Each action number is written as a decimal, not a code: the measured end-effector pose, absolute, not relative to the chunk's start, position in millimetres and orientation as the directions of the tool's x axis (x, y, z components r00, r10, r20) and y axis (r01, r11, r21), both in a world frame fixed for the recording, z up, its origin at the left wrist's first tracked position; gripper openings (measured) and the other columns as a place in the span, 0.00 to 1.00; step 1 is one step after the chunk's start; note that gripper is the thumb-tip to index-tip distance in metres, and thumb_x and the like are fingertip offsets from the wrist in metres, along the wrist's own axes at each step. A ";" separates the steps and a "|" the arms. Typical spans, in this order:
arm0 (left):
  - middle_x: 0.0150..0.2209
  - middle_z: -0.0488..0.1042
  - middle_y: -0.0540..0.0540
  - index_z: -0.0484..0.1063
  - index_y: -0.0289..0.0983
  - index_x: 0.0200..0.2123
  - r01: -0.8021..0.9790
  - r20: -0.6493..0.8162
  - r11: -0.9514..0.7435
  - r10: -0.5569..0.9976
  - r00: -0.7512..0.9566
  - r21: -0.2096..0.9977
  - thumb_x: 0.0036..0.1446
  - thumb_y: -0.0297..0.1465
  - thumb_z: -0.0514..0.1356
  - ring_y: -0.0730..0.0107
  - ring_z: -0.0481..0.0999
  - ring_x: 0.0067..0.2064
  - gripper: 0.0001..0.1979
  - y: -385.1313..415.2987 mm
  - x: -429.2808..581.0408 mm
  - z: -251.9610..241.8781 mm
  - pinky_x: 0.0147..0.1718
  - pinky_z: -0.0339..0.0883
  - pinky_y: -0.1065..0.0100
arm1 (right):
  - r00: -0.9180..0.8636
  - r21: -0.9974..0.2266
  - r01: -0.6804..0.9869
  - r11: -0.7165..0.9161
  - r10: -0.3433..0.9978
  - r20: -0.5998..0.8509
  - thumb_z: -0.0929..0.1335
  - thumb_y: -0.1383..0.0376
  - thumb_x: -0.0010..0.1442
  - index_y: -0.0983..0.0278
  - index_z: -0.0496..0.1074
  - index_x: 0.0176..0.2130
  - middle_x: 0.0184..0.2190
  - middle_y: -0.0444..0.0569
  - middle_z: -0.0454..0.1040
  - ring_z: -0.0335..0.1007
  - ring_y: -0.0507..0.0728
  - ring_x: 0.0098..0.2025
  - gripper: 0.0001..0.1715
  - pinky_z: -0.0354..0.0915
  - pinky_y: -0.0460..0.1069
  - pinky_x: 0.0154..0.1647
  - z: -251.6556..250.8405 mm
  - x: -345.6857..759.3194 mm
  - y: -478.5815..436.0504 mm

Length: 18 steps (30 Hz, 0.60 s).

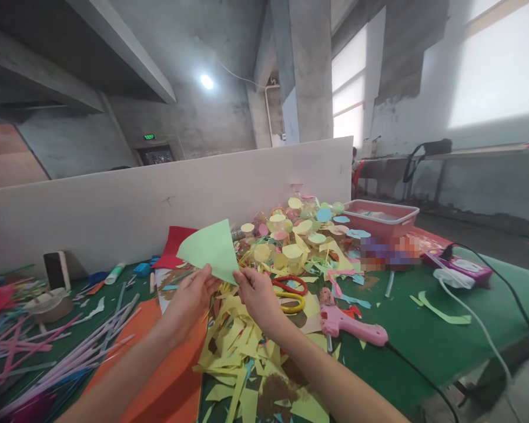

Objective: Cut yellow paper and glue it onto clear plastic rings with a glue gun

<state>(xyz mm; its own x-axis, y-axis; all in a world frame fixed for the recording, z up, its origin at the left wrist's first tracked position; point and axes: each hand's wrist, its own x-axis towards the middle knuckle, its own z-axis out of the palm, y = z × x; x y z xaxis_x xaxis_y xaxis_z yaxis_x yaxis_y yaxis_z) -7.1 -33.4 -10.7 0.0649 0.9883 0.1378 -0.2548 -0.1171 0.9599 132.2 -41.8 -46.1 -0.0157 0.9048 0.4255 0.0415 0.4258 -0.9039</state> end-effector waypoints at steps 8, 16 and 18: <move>0.43 0.81 0.38 0.76 0.33 0.37 -0.318 0.128 -0.148 0.988 -0.082 0.937 0.62 0.28 0.56 0.62 0.79 0.47 0.09 -11.8 -27.8 -1.9 0.55 0.66 0.59 | -0.058 -0.914 0.065 0.400 0.916 0.397 0.59 0.49 0.62 0.59 0.54 0.22 0.15 0.37 0.54 0.50 0.50 0.20 0.24 0.50 0.46 0.23 -41.0 130.5 -49.5; 0.43 0.80 0.40 0.76 0.35 0.39 -0.365 0.105 -0.153 0.983 -0.149 0.918 0.63 0.27 0.54 0.64 0.78 0.48 0.10 -5.6 -33.7 0.5 0.54 0.67 0.61 | -0.060 -0.912 0.097 0.398 0.917 0.394 0.59 0.52 0.63 0.59 0.53 0.22 0.16 0.38 0.54 0.50 0.51 0.20 0.23 0.50 0.47 0.23 -42.9 129.8 -49.3; 0.43 0.80 0.41 0.76 0.36 0.38 -0.382 0.111 -0.181 0.974 -0.197 0.906 0.64 0.27 0.53 0.67 0.78 0.47 0.10 -0.1 -41.8 2.5 0.53 0.68 0.63 | -0.055 -0.906 0.119 0.406 0.914 0.402 0.59 0.53 0.63 0.59 0.53 0.22 0.16 0.38 0.55 0.50 0.51 0.20 0.22 0.50 0.47 0.23 -43.4 130.2 -49.2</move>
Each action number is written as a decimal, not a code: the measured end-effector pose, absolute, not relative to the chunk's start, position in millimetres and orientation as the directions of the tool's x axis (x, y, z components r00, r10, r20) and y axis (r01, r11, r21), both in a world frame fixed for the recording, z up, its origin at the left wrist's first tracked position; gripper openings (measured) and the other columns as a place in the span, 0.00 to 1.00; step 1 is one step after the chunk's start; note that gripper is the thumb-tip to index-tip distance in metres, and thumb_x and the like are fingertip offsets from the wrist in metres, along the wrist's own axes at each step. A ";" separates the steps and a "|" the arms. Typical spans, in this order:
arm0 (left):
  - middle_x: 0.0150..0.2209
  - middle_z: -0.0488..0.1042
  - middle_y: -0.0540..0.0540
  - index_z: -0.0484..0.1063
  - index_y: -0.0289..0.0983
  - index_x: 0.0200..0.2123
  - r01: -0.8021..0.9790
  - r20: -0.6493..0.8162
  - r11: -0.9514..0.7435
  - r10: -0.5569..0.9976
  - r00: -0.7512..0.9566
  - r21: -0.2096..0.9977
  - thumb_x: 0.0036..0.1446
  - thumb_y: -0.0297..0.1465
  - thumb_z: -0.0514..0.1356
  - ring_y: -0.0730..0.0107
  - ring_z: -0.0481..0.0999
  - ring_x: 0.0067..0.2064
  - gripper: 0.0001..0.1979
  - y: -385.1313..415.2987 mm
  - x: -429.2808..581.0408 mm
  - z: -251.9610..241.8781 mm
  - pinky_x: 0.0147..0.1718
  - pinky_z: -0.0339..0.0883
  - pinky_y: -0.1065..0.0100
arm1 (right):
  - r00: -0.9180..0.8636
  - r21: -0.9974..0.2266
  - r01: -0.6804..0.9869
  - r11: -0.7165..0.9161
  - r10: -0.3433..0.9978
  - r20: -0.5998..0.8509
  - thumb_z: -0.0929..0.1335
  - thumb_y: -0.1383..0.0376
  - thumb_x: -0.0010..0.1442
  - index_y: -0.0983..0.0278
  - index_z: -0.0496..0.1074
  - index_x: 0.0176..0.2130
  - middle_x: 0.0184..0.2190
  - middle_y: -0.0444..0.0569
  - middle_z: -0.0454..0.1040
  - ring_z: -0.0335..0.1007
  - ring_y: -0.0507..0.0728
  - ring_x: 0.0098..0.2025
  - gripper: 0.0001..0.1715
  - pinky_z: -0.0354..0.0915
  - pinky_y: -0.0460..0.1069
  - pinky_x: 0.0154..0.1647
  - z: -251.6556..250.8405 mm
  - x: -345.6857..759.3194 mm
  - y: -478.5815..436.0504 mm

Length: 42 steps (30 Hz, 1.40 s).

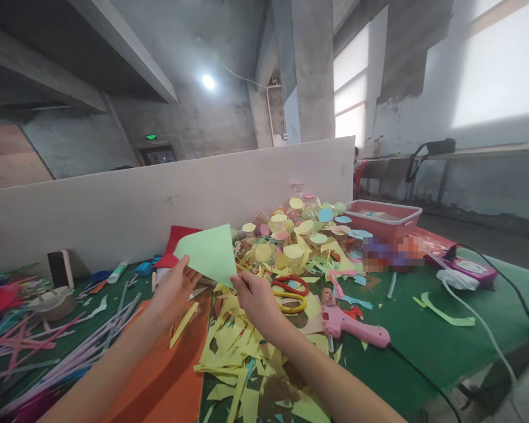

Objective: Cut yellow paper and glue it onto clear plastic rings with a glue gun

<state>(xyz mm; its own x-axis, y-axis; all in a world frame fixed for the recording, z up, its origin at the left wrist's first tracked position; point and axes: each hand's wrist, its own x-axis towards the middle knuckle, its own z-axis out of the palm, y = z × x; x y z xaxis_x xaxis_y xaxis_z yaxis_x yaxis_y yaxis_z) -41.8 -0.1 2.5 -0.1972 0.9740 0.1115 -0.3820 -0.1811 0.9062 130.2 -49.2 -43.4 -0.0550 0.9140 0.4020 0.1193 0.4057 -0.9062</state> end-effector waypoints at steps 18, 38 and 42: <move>0.33 0.80 0.47 0.75 0.34 0.31 -0.434 0.144 -0.388 0.856 -0.496 0.813 0.65 0.24 0.52 0.76 0.77 0.34 0.14 33.9 -101.8 22.4 0.40 0.72 0.76 | -0.099 -0.882 0.254 0.397 0.918 0.385 0.59 0.55 0.65 0.60 0.54 0.22 0.16 0.38 0.57 0.51 0.50 0.20 0.23 0.50 0.46 0.23 -49.5 124.0 -50.4; 0.42 0.78 0.43 0.72 0.35 0.34 -0.363 0.159 -0.407 0.819 -0.551 0.838 0.69 0.33 0.44 0.76 0.77 0.45 0.19 48.5 -157.5 17.8 0.48 0.68 0.75 | -0.002 -0.894 0.174 0.414 0.908 0.420 0.60 0.52 0.63 0.60 0.53 0.22 0.16 0.38 0.54 0.50 0.51 0.20 0.23 0.50 0.47 0.24 -40.6 139.7 -45.3; 0.43 0.77 0.44 0.72 0.34 0.39 -0.325 0.105 -0.320 0.837 -0.537 0.890 0.69 0.35 0.46 0.73 0.77 0.41 0.18 44.3 -171.7 12.0 0.44 0.71 0.67 | 0.066 -0.893 0.163 0.420 0.898 0.434 0.60 0.51 0.64 0.60 0.54 0.21 0.14 0.37 0.55 0.50 0.51 0.18 0.24 0.50 0.47 0.23 -40.1 149.4 -38.7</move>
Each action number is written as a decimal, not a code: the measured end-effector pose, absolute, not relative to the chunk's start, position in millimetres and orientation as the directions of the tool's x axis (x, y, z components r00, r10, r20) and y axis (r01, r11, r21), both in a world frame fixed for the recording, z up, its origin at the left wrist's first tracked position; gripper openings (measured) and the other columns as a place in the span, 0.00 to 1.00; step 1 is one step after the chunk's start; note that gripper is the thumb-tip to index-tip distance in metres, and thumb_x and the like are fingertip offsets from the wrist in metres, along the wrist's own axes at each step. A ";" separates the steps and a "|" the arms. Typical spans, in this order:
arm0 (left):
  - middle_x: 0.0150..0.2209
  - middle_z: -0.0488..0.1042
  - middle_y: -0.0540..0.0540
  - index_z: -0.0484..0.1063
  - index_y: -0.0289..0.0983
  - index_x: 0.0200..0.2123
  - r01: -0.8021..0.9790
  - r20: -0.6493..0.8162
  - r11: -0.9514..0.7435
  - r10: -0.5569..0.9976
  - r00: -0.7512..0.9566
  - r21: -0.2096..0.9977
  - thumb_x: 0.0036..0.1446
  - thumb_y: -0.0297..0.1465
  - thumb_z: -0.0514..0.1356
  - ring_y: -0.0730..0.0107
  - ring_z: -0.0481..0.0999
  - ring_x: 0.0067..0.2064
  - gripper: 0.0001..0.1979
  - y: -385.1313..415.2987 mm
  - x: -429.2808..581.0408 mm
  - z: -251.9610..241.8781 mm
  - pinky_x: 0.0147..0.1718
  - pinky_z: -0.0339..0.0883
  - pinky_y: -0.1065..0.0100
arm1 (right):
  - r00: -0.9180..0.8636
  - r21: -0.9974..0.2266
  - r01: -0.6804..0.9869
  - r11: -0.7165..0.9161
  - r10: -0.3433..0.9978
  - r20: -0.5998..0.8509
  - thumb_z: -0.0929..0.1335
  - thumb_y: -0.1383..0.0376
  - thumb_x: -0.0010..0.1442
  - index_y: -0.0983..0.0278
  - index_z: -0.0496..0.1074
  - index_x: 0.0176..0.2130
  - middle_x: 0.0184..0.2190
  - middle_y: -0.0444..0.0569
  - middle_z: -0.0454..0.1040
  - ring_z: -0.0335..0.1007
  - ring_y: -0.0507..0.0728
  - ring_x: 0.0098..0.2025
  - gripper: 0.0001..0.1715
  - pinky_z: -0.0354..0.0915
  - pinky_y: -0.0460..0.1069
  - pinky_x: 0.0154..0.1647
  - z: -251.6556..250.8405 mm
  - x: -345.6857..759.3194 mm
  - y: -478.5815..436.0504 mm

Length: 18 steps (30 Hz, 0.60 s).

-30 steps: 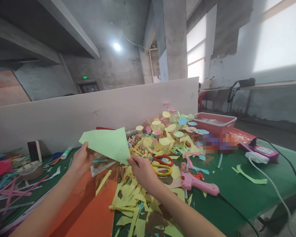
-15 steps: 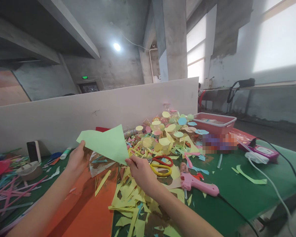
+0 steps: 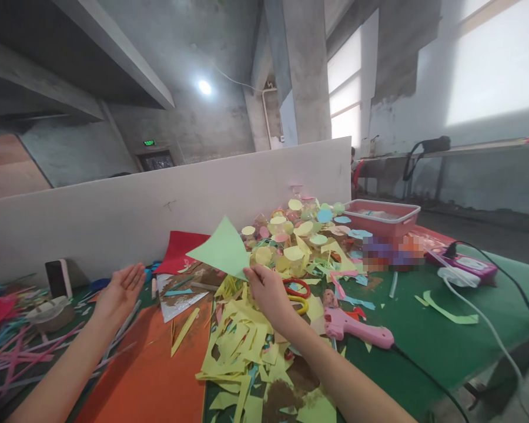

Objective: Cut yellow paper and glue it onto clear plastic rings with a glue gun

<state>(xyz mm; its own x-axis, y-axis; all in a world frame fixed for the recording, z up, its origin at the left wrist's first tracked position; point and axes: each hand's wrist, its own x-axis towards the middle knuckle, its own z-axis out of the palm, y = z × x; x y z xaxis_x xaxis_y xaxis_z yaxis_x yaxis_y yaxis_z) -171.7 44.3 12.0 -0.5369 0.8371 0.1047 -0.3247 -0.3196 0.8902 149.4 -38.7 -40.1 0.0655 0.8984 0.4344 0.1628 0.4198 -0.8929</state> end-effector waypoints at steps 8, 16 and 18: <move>0.40 0.80 0.27 0.77 0.28 0.38 -0.155 -0.160 0.151 0.986 -0.045 0.976 0.63 0.33 0.55 0.55 0.82 0.34 0.15 22.5 -108.7 15.9 0.32 0.75 0.62 | 0.114 -0.877 0.109 0.467 0.871 0.478 0.58 0.51 0.66 0.59 0.53 0.21 0.15 0.37 0.54 0.50 0.51 0.18 0.26 0.51 0.47 0.23 -39.5 147.9 -44.8; 0.48 0.77 0.33 0.74 0.33 0.45 -0.138 -0.147 0.198 0.937 0.316 0.970 0.61 0.45 0.55 0.60 0.81 0.42 0.21 0.1 -62.9 5.0 0.43 0.73 0.64 | -0.006 -0.872 0.159 0.462 0.884 0.467 0.60 0.53 0.66 0.60 0.56 0.23 0.15 0.38 0.56 0.53 0.51 0.19 0.22 0.52 0.46 0.24 -48.7 134.3 -48.0; 0.46 0.79 0.38 0.73 0.36 0.46 -0.209 -0.048 0.114 0.954 0.295 0.971 0.61 0.41 0.57 0.63 0.81 0.41 0.16 1.3 -62.4 4.4 0.43 0.74 0.65 | -0.090 -0.849 0.208 0.485 0.874 0.478 0.60 0.55 0.66 0.60 0.56 0.23 0.15 0.38 0.58 0.54 0.50 0.19 0.22 0.52 0.45 0.25 -51.1 130.8 -50.7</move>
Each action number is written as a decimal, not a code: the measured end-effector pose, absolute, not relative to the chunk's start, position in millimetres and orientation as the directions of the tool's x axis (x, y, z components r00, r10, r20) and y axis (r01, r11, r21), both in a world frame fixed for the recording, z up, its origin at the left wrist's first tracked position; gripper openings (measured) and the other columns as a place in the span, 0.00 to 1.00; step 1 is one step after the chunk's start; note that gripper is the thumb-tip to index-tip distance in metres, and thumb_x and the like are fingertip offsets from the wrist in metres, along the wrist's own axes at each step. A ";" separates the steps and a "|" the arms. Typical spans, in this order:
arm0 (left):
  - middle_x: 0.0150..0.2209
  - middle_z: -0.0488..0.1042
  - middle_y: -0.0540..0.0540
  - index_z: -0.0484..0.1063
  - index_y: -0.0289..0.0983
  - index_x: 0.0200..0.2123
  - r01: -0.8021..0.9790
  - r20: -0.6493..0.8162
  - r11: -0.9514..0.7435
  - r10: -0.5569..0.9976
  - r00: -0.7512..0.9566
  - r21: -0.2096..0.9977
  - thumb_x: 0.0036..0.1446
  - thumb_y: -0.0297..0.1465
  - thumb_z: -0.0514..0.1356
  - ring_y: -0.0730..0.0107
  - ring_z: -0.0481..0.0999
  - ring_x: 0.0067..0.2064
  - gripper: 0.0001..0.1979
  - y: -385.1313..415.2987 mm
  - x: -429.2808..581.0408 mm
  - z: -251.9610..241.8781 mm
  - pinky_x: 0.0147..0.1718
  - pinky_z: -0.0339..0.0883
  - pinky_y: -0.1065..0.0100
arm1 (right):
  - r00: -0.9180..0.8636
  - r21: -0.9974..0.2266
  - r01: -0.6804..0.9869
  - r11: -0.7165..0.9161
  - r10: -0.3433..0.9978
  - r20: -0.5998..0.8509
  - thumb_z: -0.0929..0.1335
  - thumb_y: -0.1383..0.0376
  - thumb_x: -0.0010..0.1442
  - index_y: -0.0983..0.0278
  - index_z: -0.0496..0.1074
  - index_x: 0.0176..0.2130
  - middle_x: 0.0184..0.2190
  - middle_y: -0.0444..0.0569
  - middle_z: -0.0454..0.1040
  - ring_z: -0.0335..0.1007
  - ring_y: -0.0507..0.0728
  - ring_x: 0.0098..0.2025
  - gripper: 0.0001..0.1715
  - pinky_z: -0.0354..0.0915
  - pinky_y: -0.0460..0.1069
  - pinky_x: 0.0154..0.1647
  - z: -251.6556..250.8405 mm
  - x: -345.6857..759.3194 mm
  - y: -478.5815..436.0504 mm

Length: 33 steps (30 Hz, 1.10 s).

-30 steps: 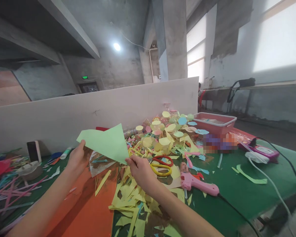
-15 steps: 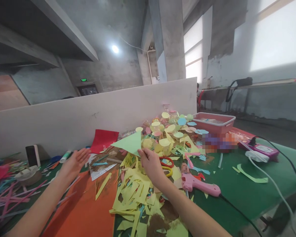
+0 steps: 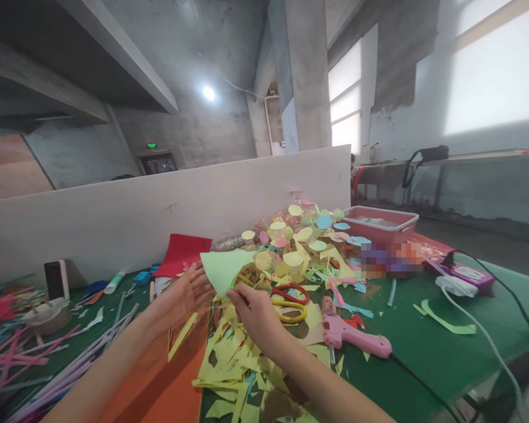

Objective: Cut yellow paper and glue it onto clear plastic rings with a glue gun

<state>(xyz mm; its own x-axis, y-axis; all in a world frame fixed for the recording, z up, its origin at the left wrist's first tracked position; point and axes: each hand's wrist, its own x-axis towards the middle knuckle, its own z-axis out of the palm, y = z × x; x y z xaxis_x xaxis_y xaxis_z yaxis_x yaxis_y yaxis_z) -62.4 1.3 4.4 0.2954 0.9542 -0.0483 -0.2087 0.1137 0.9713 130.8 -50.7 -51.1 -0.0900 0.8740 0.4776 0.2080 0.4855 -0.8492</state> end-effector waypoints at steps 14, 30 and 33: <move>0.41 0.80 0.49 0.71 0.44 0.44 -0.297 0.253 -0.213 0.962 0.102 0.931 0.46 0.35 0.69 0.69 0.79 0.34 0.20 -23.4 -44.1 27.3 0.28 0.72 0.73 | -0.418 -0.668 0.464 0.582 0.809 0.414 0.63 0.57 0.65 0.62 0.73 0.32 0.26 0.44 0.75 0.70 0.53 0.28 0.15 0.60 0.44 0.31 -49.9 129.1 -63.7; 0.31 0.79 0.46 0.70 0.41 0.43 0.448 0.334 -0.261 0.938 -0.090 0.855 0.45 0.31 0.59 0.58 0.79 0.35 0.18 28.0 -97.4 -15.3 0.30 0.70 0.65 | -0.101 -0.164 0.975 0.147 0.961 0.258 0.62 0.82 0.56 0.71 0.70 0.51 0.48 0.65 0.73 0.68 0.66 0.51 0.24 0.63 0.55 0.48 -43.5 169.2 -44.4; 0.36 0.79 0.43 0.69 0.41 0.45 0.462 0.352 -0.271 0.931 -0.097 0.844 0.48 0.34 0.59 0.58 0.79 0.36 0.18 30.7 -100.6 -19.9 0.31 0.70 0.65 | -0.031 -0.107 0.993 0.052 0.981 0.191 0.61 0.81 0.57 0.74 0.71 0.49 0.47 0.68 0.72 0.68 0.68 0.50 0.21 0.63 0.57 0.47 -48.0 174.1 -43.7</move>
<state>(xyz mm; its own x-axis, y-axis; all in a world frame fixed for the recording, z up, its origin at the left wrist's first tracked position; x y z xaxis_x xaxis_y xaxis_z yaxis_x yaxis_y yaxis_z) -100.6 30.7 -19.9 -0.0973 0.9308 0.3524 0.4620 -0.2713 0.8444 174.1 -43.7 -48.0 -0.0309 0.9811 0.1911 0.9929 0.0521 -0.1070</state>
